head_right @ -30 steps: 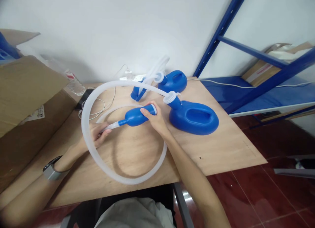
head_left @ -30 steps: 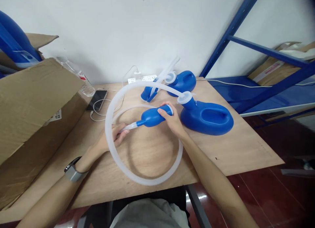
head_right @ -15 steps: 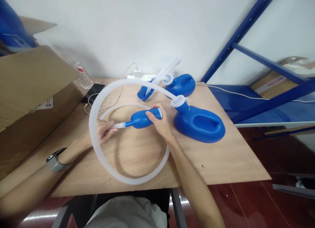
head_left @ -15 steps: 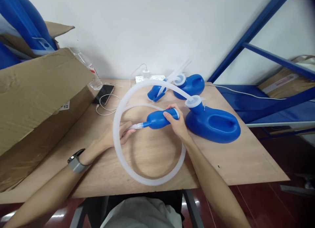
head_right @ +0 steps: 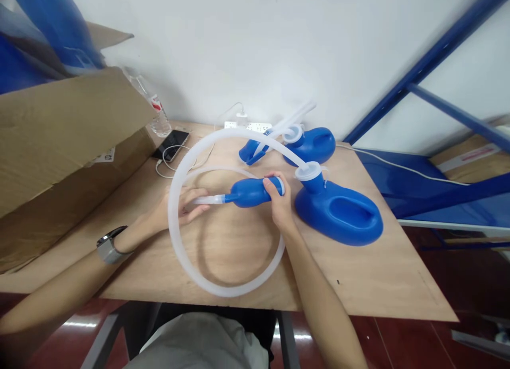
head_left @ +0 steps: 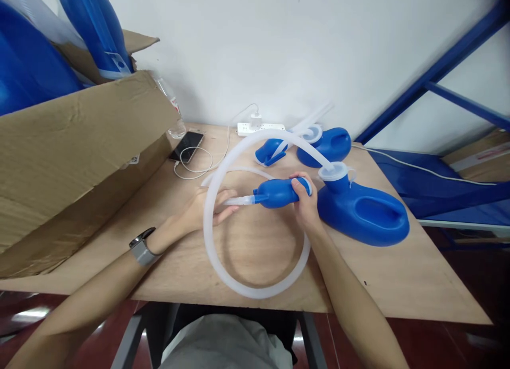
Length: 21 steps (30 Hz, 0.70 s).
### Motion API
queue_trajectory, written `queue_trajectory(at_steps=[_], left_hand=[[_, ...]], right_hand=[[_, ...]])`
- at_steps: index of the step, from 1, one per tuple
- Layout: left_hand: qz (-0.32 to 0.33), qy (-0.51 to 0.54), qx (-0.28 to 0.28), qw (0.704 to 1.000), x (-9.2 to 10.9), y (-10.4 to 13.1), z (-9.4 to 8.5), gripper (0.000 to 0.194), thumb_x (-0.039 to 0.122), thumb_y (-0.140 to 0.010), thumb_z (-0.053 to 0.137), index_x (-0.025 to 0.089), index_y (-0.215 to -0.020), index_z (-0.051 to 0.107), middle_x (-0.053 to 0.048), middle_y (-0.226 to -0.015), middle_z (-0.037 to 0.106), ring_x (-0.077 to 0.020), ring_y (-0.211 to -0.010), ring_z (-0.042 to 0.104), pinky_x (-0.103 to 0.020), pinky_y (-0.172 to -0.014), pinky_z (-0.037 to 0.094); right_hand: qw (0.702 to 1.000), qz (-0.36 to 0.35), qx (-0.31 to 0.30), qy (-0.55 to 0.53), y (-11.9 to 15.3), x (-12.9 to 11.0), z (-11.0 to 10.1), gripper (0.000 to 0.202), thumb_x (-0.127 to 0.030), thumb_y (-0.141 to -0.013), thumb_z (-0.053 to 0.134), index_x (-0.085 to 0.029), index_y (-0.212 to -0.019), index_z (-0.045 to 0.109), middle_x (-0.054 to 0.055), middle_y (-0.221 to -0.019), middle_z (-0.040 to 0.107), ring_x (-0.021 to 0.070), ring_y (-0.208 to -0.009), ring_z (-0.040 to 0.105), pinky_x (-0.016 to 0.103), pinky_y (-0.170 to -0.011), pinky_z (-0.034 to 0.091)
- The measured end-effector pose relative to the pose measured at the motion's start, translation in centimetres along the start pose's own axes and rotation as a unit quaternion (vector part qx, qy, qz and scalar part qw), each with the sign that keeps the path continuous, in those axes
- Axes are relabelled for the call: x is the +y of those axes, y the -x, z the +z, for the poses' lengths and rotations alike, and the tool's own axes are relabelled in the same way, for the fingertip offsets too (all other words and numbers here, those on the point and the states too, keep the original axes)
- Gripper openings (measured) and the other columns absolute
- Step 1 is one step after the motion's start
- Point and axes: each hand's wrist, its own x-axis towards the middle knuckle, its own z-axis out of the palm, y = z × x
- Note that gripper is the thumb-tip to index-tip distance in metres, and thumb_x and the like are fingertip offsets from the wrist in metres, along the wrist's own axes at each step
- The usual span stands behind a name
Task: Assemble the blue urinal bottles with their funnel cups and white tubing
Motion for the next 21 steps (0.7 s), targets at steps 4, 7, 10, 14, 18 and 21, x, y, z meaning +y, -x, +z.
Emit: queue_trajectory(at_steps=[4, 7, 10, 14, 18, 21], left_hand=[[0.027, -0.047, 0.026, 0.998, -0.3, 0.4, 0.0, 0.022, 0.041, -0.107, 0.064, 0.024, -0.116, 0.075, -0.003, -0.092, 0.080, -0.0169, -0.075, 0.074, -0.026, -0.065, 0.054], [0.021, -0.065, 0.030, 0.997, -0.3, 0.8, 0.2, 0.021, 0.036, -0.108, 0.062, 0.027, -0.121, 0.075, -0.002, -0.092, 0.082, -0.0164, -0.078, 0.076, -0.026, -0.067, 0.056], [0.011, -0.078, 0.034, 0.996, -0.2, 1.1, 0.5, 0.021, 0.038, -0.109, 0.061, 0.028, -0.119, 0.076, -0.001, -0.089, 0.081, -0.0153, -0.076, 0.076, -0.025, -0.066, 0.056], [-0.001, -0.094, 0.045, 0.995, -0.2, 1.3, 0.9, 0.022, 0.039, -0.110, 0.059, 0.027, -0.109, 0.076, -0.001, -0.085, 0.080, -0.0151, -0.072, 0.073, -0.027, -0.061, 0.050], [-0.003, -0.091, 0.054, 0.994, 0.1, 1.3, 1.0, 0.022, 0.036, -0.110, 0.056, 0.025, -0.103, 0.075, -0.001, -0.085, 0.079, -0.0155, -0.070, 0.071, -0.029, -0.064, 0.050], [0.001, -0.079, 0.062, 0.995, 0.4, 1.4, 1.0, 0.019, 0.031, -0.109, 0.057, 0.025, -0.102, 0.074, -0.002, -0.085, 0.079, -0.0160, -0.069, 0.071, -0.029, -0.064, 0.051]], right_hand=[[1.000, 0.015, -0.002, -0.014, 0.3, -0.2, 0.2, 0.031, -0.053, -0.079, 0.082, -0.027, -0.090, 0.068, -0.001, -0.094, 0.062, 0.0191, -0.087, 0.057, 0.032, -0.080, 0.049], [1.000, 0.021, -0.007, -0.011, 0.5, -0.2, 0.5, 0.032, -0.055, -0.080, 0.081, -0.027, -0.090, 0.069, -0.001, -0.094, 0.062, 0.0189, -0.086, 0.057, 0.030, -0.078, 0.048], [0.999, 0.030, -0.004, -0.012, 0.6, 0.0, 0.8, 0.033, -0.056, -0.078, 0.082, -0.027, -0.089, 0.069, -0.002, -0.093, 0.062, 0.0190, -0.086, 0.057, 0.030, -0.077, 0.048], [0.998, 0.056, 0.010, -0.015, 0.7, 0.1, 1.2, 0.036, -0.058, -0.076, 0.083, -0.027, -0.086, 0.068, -0.002, -0.088, 0.062, 0.0197, -0.084, 0.056, 0.032, -0.078, 0.046], [0.998, 0.064, 0.012, -0.019, 0.9, 0.0, 1.4, 0.035, -0.057, -0.076, 0.084, -0.026, -0.084, 0.068, -0.003, -0.085, 0.062, 0.0193, -0.083, 0.056, 0.032, -0.078, 0.044], [0.998, 0.065, 0.007, -0.021, 1.0, -0.1, 1.5, 0.035, -0.057, -0.076, 0.084, -0.026, -0.082, 0.068, -0.003, -0.084, 0.062, 0.0193, -0.083, 0.056, 0.032, -0.079, 0.044]])
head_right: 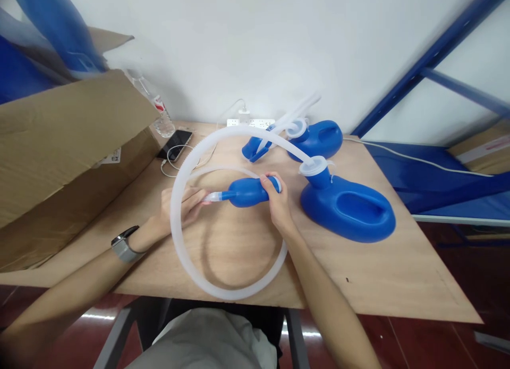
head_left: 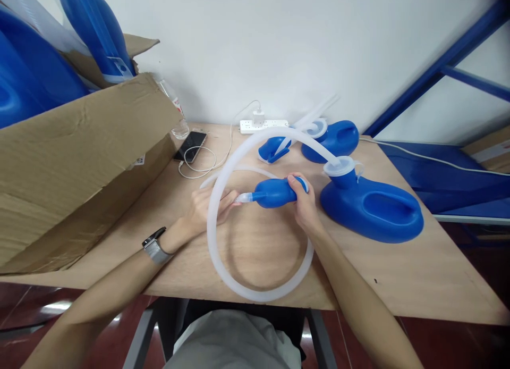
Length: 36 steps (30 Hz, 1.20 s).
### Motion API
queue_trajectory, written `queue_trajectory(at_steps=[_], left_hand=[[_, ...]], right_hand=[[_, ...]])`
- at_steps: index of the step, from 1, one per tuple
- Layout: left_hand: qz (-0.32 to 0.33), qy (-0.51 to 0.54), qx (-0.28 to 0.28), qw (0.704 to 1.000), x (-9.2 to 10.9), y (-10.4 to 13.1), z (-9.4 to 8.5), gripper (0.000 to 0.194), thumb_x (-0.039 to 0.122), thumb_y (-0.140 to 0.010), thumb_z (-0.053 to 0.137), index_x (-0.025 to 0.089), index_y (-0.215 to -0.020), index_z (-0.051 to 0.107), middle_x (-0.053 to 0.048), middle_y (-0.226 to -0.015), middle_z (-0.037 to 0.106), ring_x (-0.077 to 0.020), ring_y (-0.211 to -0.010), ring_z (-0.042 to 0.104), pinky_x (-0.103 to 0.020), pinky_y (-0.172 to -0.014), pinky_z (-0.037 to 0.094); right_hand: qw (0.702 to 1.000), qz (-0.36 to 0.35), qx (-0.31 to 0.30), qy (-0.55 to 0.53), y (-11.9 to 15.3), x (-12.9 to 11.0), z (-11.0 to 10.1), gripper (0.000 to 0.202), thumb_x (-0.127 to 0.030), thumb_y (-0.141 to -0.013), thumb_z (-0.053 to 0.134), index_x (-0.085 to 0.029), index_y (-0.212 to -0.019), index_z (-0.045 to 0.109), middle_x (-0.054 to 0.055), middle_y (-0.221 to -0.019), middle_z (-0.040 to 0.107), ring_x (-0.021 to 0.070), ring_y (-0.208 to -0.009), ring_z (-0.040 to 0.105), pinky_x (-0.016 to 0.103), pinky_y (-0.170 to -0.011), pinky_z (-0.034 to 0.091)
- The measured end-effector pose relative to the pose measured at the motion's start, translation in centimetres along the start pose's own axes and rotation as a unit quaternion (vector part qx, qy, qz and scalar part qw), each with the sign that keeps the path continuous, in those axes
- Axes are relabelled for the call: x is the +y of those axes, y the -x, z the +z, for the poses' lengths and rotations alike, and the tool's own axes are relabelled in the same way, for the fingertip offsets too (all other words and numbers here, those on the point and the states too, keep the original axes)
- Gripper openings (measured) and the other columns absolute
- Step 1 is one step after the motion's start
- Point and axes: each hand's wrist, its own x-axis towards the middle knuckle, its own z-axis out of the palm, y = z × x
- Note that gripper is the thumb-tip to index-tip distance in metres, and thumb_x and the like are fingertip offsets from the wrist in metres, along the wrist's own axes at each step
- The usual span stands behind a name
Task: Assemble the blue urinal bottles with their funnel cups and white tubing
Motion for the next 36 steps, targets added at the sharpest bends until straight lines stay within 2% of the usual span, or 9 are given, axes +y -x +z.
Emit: queue_trajectory(at_steps=[6, 12, 16, 21, 26, 30, 36], left_hand=[[-0.014, 0.021, 0.001, 1.000, 0.6, 0.0, -0.3, 0.016, 0.028, -0.107, 0.059, 0.023, -0.108, 0.075, -0.003, -0.085, 0.080, -0.0164, -0.070, 0.073, -0.028, -0.065, 0.054], [-0.010, 0.028, -0.002, 1.000, 0.6, 0.0, 0.2, 0.019, 0.028, -0.107, 0.062, 0.019, -0.121, 0.070, -0.006, -0.090, 0.081, -0.0186, -0.074, 0.075, -0.029, -0.069, 0.058], [0.006, 0.027, -0.001, 1.000, 0.6, 0.0, 0.5, 0.024, 0.031, -0.106, 0.064, 0.021, -0.128, 0.066, -0.007, -0.097, 0.081, -0.0197, -0.075, 0.075, -0.031, -0.073, 0.059], [0.034, 0.011, -0.007, 0.999, 0.7, -0.3, 0.2, 0.022, 0.022, -0.106, 0.062, 0.021, -0.128, 0.063, -0.004, -0.088, 0.077, -0.0185, -0.069, 0.070, -0.030, -0.066, 0.052], [0.064, 0.001, -0.019, 0.998, 1.2, -1.5, -0.1, 0.016, 0.021, -0.107, 0.058, 0.018, -0.121, 0.064, 0.002, -0.067, 0.062, -0.0143, -0.053, 0.056, -0.027, -0.055, 0.040], [0.060, -0.013, -0.030, 0.998, 1.5, -2.3, -0.1, 0.018, 0.029, -0.111, 0.052, 0.016, -0.115, 0.065, -0.003, -0.074, 0.068, -0.0162, -0.057, 0.060, -0.029, -0.056, 0.039], [0.059, -0.011, -0.048, 0.997, 1.5, -2.6, -0.1, 0.029, 0.037, -0.115, 0.045, 0.018, -0.109, 0.066, -0.003, -0.073, 0.071, -0.0162, -0.055, 0.062, -0.029, -0.055, 0.038]], right_hand=[[0.999, 0.025, 0.008, -0.021, -0.1, 0.4, 0.1, 0.038, -0.058, -0.071, 0.085, -0.026, -0.084, 0.069, -0.001, -0.088, 0.066, 0.0207, -0.085, 0.058, 0.033, -0.076, 0.046], [1.000, -0.019, -0.001, -0.022, -0.4, 0.6, -0.2, 0.033, -0.055, -0.077, 0.083, -0.026, -0.084, 0.069, -0.002, -0.085, 0.062, 0.0184, -0.080, 0.055, 0.031, -0.075, 0.046], [0.998, -0.054, -0.022, 0.007, -0.3, 0.0, -0.4, 0.030, -0.052, -0.079, 0.079, -0.026, -0.086, 0.067, -0.002, -0.084, 0.060, 0.0184, -0.080, 0.055, 0.031, -0.075, 0.047], [0.995, -0.096, -0.023, 0.024, 0.2, -0.2, -0.3, 0.027, -0.048, -0.081, 0.077, -0.025, -0.085, 0.064, -0.001, -0.087, 0.062, 0.0198, -0.084, 0.058, 0.032, -0.081, 0.049], [0.992, -0.121, -0.006, 0.018, 0.6, 0.3, 0.1, 0.027, -0.048, -0.082, 0.075, -0.025, -0.083, 0.061, -0.002, -0.081, 0.059, 0.0192, -0.079, 0.056, 0.032, -0.075, 0.049], [0.991, -0.133, 0.000, 0.022, 0.7, 0.4, 0.2, 0.027, -0.048, -0.085, 0.072, -0.025, -0.084, 0.058, -0.003, -0.078, 0.058, 0.0178, -0.075, 0.056, 0.031, -0.074, 0.049], [0.986, -0.161, 0.003, 0.044, 0.8, -0.2, -0.1, 0.024, -0.046, -0.084, 0.072, -0.025, -0.085, 0.059, -0.002, -0.080, 0.060, 0.0188, -0.079, 0.058, 0.032, -0.076, 0.050]])
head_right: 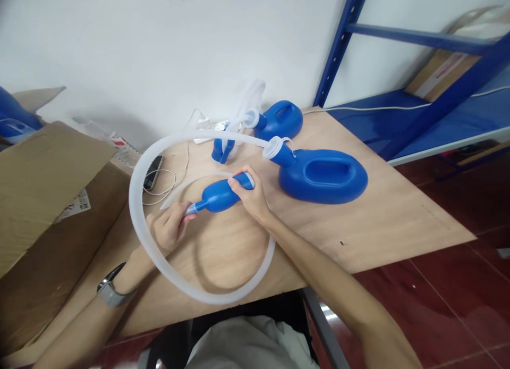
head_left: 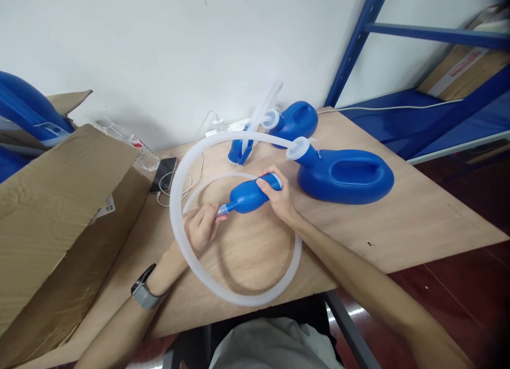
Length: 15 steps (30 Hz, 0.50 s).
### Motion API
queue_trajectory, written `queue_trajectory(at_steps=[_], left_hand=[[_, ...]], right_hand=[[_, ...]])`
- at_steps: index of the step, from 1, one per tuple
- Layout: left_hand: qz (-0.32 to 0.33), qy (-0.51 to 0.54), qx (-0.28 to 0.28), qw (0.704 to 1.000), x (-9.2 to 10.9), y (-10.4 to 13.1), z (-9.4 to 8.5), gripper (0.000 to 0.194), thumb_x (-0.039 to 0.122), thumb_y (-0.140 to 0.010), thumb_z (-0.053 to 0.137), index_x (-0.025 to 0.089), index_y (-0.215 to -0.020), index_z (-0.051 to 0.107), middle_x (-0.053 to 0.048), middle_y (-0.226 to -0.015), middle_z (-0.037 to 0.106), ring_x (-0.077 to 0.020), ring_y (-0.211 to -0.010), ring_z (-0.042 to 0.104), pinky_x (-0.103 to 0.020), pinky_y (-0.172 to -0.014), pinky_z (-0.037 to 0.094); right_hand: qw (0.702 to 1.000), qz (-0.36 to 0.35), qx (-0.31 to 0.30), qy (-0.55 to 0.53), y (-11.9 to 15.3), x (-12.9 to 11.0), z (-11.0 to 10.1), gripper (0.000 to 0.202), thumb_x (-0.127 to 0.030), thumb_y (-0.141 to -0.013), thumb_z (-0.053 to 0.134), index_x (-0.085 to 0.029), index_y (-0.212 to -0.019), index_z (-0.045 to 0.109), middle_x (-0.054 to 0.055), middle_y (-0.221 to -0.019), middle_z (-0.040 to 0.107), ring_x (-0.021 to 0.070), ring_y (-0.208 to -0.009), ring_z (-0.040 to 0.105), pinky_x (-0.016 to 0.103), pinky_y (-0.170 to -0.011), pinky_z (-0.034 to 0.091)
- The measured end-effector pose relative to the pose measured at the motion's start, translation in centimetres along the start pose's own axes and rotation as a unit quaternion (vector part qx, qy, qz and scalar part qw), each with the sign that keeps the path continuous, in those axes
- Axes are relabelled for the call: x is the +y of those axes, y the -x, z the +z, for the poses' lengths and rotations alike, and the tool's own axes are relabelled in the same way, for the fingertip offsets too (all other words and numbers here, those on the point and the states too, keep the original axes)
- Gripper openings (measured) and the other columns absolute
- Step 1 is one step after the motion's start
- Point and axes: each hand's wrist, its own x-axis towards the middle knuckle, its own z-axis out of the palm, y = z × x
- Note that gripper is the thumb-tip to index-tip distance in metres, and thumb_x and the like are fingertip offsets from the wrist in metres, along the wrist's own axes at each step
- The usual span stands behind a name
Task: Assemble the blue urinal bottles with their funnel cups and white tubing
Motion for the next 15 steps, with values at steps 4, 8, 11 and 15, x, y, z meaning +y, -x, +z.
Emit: queue_trajectory(at_steps=[4, 8, 11, 15], left_hand=[[-0.014, 0.020, -0.031, 0.999, 0.0, -0.1, -0.2, 0.036, 0.040, -0.115, 0.041, 0.018, -0.103, 0.067, -0.004, -0.072, 0.071, -0.0163, -0.054, 0.063, -0.028, -0.052, 0.036], [-0.042, 0.060, -0.086, 0.994, 0.1, -0.4, -0.5, 0.045, 0.044, -0.116, 0.036, 0.019, -0.090, 0.064, -0.003, -0.064, 0.065, -0.0165, -0.050, 0.057, -0.029, -0.051, 0.032], [-0.073, 0.100, -0.126, 0.984, 0.1, -0.7, -0.7, 0.045, 0.045, -0.115, 0.036, 0.020, -0.086, 0.061, 0.000, -0.060, 0.059, -0.0161, -0.047, 0.051, -0.030, -0.051, 0.028], [-0.105, 0.174, -0.186, 0.961, 0.1, -1.4, -1.1, 0.043, 0.045, -0.112, 0.039, 0.022, -0.080, 0.054, 0.004, -0.057, 0.051, -0.0130, -0.046, 0.045, -0.027, -0.051, 0.028]], right_hand=[[1.000, -0.027, -0.002, 0.008, 0.0, -0.2, -0.3, 0.022, -0.043, -0.084, 0.073, -0.025, -0.087, 0.060, -0.002, -0.083, 0.062, 0.0194, -0.081, 0.061, 0.034, -0.079, 0.052], [0.999, -0.050, -0.008, 0.019, 0.0, -0.4, -0.5, 0.021, -0.041, -0.085, 0.073, -0.026, -0.088, 0.060, -0.001, -0.084, 0.064, 0.0201, -0.081, 0.063, 0.035, -0.081, 0.053], [0.997, -0.071, -0.004, 0.024, 0.1, -0.3, -0.6, 0.020, -0.040, -0.086, 0.073, -0.026, -0.091, 0.060, -0.001, -0.086, 0.066, 0.0212, -0.083, 0.066, 0.038, -0.082, 0.055], [0.994, -0.110, -0.008, 0.021, 0.2, 0.3, -0.9, 0.024, -0.043, -0.086, 0.075, -0.027, -0.096, 0.060, 0.001, -0.091, 0.068, 0.0242, -0.087, 0.069, 0.042, -0.085, 0.057]])
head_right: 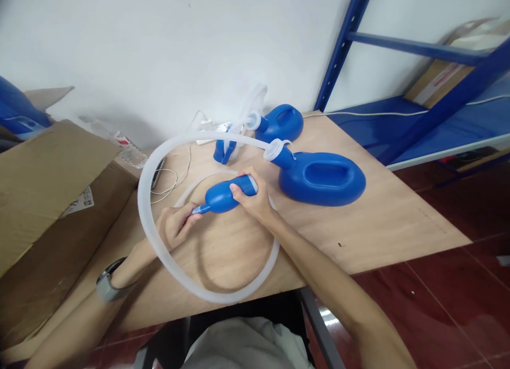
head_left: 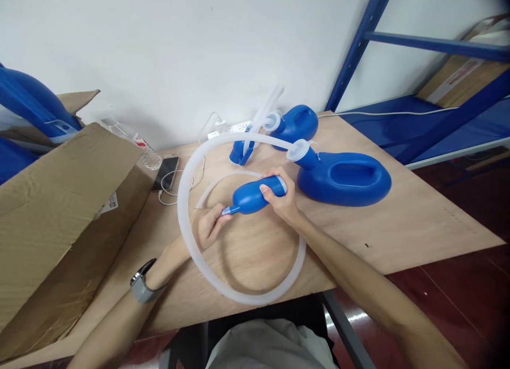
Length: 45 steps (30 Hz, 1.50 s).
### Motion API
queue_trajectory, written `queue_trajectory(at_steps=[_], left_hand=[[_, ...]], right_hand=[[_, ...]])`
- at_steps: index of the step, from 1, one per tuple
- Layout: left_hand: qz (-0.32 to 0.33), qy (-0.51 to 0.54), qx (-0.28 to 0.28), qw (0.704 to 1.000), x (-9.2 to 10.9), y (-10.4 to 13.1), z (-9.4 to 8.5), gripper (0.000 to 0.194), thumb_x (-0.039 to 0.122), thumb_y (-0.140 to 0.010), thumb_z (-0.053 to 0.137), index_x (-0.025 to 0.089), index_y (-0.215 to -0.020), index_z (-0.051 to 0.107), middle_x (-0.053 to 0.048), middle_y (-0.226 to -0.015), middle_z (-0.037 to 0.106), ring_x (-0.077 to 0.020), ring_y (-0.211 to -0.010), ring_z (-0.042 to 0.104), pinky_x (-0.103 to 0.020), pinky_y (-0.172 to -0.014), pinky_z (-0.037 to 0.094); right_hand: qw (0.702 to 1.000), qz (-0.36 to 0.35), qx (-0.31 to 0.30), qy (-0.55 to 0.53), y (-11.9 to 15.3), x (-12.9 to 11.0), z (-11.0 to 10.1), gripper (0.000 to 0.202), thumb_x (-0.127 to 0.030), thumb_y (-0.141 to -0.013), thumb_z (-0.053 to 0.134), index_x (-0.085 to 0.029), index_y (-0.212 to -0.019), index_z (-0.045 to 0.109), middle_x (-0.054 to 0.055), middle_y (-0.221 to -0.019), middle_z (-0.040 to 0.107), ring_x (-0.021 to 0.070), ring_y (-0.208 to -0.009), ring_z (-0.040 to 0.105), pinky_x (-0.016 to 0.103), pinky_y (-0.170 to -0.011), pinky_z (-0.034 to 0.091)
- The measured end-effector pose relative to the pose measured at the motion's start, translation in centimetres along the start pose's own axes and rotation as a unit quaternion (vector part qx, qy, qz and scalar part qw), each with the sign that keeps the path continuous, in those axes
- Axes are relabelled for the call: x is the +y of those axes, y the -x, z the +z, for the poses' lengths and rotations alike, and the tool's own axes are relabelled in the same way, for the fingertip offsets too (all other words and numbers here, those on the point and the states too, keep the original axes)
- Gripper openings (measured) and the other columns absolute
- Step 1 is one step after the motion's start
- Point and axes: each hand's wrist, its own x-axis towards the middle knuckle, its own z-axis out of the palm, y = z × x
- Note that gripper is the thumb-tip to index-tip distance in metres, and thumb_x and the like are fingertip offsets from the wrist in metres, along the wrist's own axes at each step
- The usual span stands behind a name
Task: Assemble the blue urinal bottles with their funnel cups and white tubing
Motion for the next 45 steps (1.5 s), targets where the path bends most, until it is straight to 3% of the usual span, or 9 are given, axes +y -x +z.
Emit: queue_trajectory(at_steps=[5, 12, 16, 21, 26, 31, 35, 45], left_hand=[[-0.037, 0.072, -0.052, 0.995, 0.2, -0.8, -0.7, 0.046, 0.048, -0.111, 0.034, 0.022, -0.076, 0.047, 0.006, -0.057, 0.042, -0.0113, -0.048, 0.043, -0.025, -0.051, 0.030], [-0.043, 0.092, -0.104, 0.989, 0.7, -1.7, -1.5, 0.037, 0.048, -0.110, 0.044, 0.021, -0.094, 0.062, 0.000, -0.075, 0.065, -0.0165, -0.063, 0.060, -0.029, -0.062, 0.045], [-0.048, 0.119, -0.107, 0.986, 0.2, -1.3, -2.2, 0.036, 0.051, -0.109, 0.048, 0.021, -0.100, 0.067, 0.000, -0.075, 0.065, -0.0166, -0.063, 0.060, -0.029, -0.061, 0.047], [-0.059, 0.193, -0.149, 0.968, -1.2, -1.3, -2.8, 0.041, 0.050, -0.113, 0.039, 0.022, -0.108, 0.069, 0.002, -0.068, 0.060, -0.0155, -0.062, 0.061, -0.027, -0.058, 0.050], [-0.014, 0.110, -0.157, 0.981, -0.6, -2.3, -2.4, 0.045, 0.051, -0.113, 0.036, 0.022, -0.094, 0.065, 0.000, -0.074, 0.063, -0.0164, -0.065, 0.062, -0.028, -0.061, 0.051], [0.004, 0.018, -0.153, 0.988, 0.2, -2.7, -1.9, 0.046, 0.051, -0.113, 0.032, 0.023, -0.096, 0.064, 0.001, -0.068, 0.060, -0.0181, -0.057, 0.059, -0.031, -0.058, 0.045], [0.004, -0.074, -0.147, 0.986, 0.1, -2.5, -1.5, 0.054, 0.058, -0.113, 0.030, 0.022, -0.100, 0.068, 0.001, -0.059, 0.056, -0.0211, -0.049, 0.054, -0.033, -0.053, 0.039], [0.008, -0.206, -0.113, 0.972, -0.1, -2.7, 0.6, 0.065, 0.062, -0.113, 0.020, 0.017, -0.095, 0.063, -0.008, -0.060, 0.066, -0.0251, -0.049, 0.063, -0.032, -0.049, 0.037]], right_hand=[[0.999, -0.022, 0.005, -0.025, 0.4, 1.0, -0.2, 0.027, -0.050, -0.090, 0.073, -0.029, -0.102, 0.061, 0.003, -0.097, 0.070, 0.0274, -0.094, 0.071, 0.048, -0.092, 0.059], [1.000, 0.020, -0.008, -0.012, -0.3, 1.0, -0.3, 0.025, -0.049, -0.087, 0.075, -0.027, -0.095, 0.065, 0.001, -0.093, 0.070, 0.0255, -0.091, 0.069, 0.043, -0.089, 0.057], [0.997, 0.051, 0.004, -0.053, -1.0, 1.2, -0.4, 0.024, -0.048, -0.086, 0.077, -0.028, -0.094, 0.066, 0.002, -0.095, 0.071, 0.0259, -0.092, 0.069, 0.044, -0.091, 0.056], [0.995, 0.071, 0.013, -0.070, -1.3, 1.5, -0.7, 0.030, -0.054, -0.082, 0.078, -0.028, -0.091, 0.065, 0.002, -0.092, 0.069, 0.0270, -0.091, 0.068, 0.044, -0.087, 0.057], [0.997, 0.055, -0.006, -0.061, -0.9, 1.2, -0.4, 0.028, -0.051, -0.084, 0.076, -0.028, -0.095, 0.064, 0.002, -0.094, 0.071, 0.0272, -0.094, 0.070, 0.045, -0.093, 0.056], [0.999, 0.031, 0.022, -0.039, -0.3, 1.2, -0.4, 0.025, -0.049, -0.086, 0.074, -0.027, -0.095, 0.064, 0.002, -0.093, 0.071, 0.0261, -0.090, 0.069, 0.043, -0.090, 0.055], [0.999, 0.033, 0.029, -0.025, 0.0, 1.0, -0.3, 0.024, -0.049, -0.087, 0.073, -0.027, -0.093, 0.065, 0.001, -0.091, 0.069, 0.0251, -0.088, 0.067, 0.042, -0.087, 0.055], [0.998, 0.044, 0.048, 0.007, -0.4, 0.8, 0.1, 0.023, -0.047, -0.085, 0.072, -0.026, -0.088, 0.064, 0.001, -0.085, 0.066, 0.0237, -0.085, 0.063, 0.039, -0.084, 0.053]])
